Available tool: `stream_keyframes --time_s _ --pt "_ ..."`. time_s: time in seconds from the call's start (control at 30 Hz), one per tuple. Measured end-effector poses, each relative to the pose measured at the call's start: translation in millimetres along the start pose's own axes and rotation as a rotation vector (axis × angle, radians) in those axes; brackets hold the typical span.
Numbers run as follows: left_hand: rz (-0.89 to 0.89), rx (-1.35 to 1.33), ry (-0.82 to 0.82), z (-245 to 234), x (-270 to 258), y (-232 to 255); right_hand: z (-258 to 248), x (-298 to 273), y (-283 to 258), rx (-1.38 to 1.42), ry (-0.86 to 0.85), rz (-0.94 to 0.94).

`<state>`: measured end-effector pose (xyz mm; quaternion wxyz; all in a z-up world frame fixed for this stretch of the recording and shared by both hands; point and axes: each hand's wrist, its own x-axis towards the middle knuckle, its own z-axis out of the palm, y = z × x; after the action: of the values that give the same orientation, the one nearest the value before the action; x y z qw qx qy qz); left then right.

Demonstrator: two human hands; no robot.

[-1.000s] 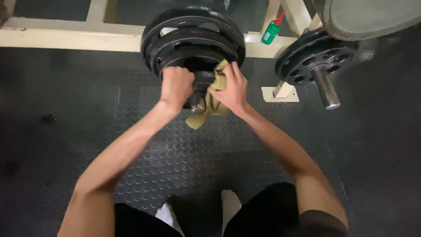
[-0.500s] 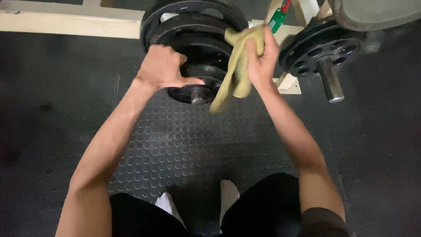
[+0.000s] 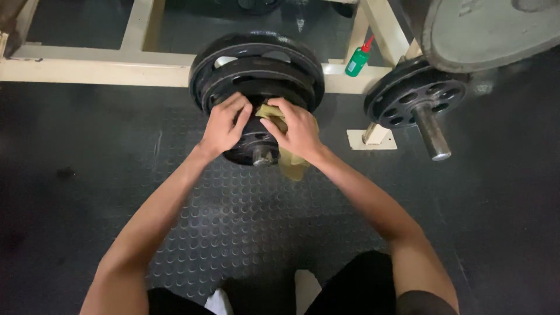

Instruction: Cleaning and wiping down weight plates and gym machinery with a yellow cloth.

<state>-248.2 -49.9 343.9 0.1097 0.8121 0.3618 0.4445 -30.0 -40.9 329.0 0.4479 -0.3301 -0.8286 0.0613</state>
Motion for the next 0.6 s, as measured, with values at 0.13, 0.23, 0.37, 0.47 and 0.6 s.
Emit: stream_keyframes --time_s 0.13,0.23,0.37,0.47,0.6 --pt "0.016 -0.023 0.003 2 2 0 1 -2 12 0.068 -0.049 0.052" --pt "-0.092 -0.026 -0.071 4 4 1 -5 4 15 0.093 -0.101 0.167" --pt "-0.238 -0.006 -0.233 7 4 -18 -39 25 -17 0.03 -0.066 0.363" --pt "-0.336 -0.022 -0.298 13 5 -32 -63 38 -33 0.247 0.102 0.312" --pt "-0.402 -0.091 -0.398 13 8 -35 -71 40 -28 0.161 0.04 0.367"
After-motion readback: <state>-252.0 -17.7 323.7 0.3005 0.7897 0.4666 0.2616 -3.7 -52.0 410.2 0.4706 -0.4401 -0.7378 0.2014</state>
